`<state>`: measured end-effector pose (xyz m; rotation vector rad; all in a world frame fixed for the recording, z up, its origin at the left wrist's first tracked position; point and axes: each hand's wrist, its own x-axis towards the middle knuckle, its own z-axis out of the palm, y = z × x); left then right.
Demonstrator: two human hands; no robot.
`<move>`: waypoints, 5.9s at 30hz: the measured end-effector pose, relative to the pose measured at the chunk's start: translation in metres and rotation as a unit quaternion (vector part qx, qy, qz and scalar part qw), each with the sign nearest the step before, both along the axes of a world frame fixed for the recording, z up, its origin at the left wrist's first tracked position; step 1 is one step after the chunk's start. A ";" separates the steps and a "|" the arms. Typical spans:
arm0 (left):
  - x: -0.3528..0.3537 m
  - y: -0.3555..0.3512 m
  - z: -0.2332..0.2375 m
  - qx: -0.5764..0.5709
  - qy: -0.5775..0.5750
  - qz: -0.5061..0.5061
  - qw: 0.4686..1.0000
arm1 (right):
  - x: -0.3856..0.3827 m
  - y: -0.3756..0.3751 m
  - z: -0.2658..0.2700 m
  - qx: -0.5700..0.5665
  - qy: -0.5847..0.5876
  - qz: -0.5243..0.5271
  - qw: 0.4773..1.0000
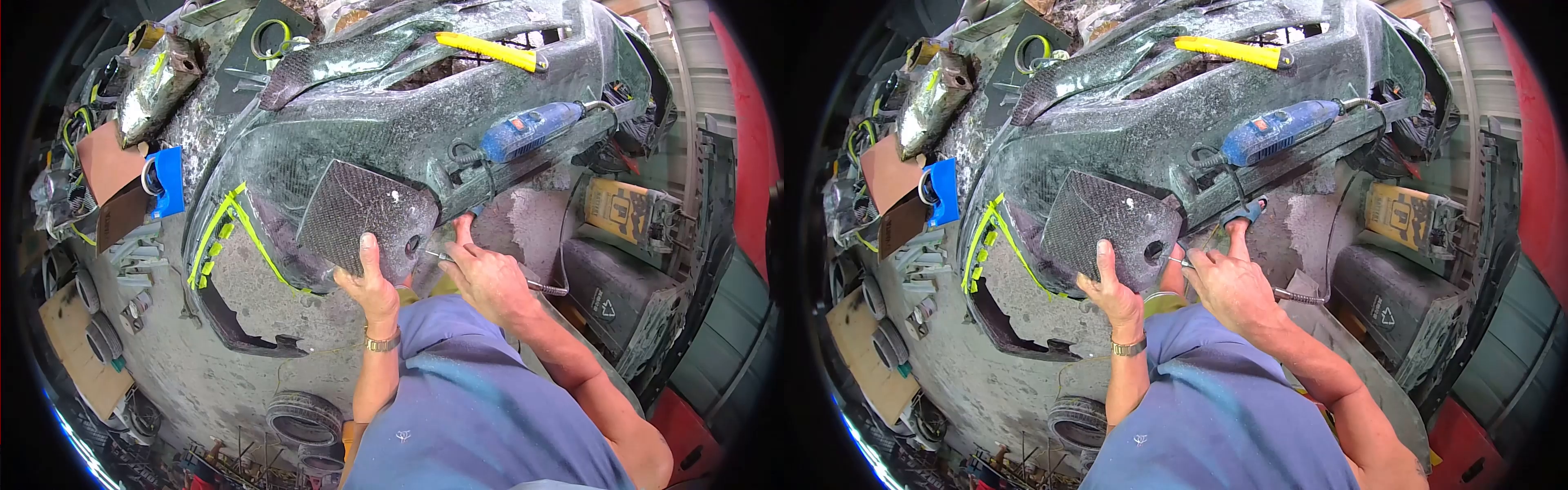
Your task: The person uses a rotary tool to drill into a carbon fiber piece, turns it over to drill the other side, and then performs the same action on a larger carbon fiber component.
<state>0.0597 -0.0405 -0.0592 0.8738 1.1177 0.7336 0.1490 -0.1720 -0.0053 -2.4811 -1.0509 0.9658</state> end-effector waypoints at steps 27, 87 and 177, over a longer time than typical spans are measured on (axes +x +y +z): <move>0.001 -0.007 0.007 0.029 0.032 -0.031 0.999 | 0.005 -0.003 0.000 0.021 -0.044 -0.029 0.998; 0.002 -0.009 0.009 0.013 0.060 -0.013 0.998 | -0.003 -0.005 0.001 0.035 -0.010 -0.019 0.999; -0.030 0.058 0.079 -0.360 -0.275 -0.172 0.875 | -0.018 -0.001 0.067 0.375 0.237 -0.198 0.874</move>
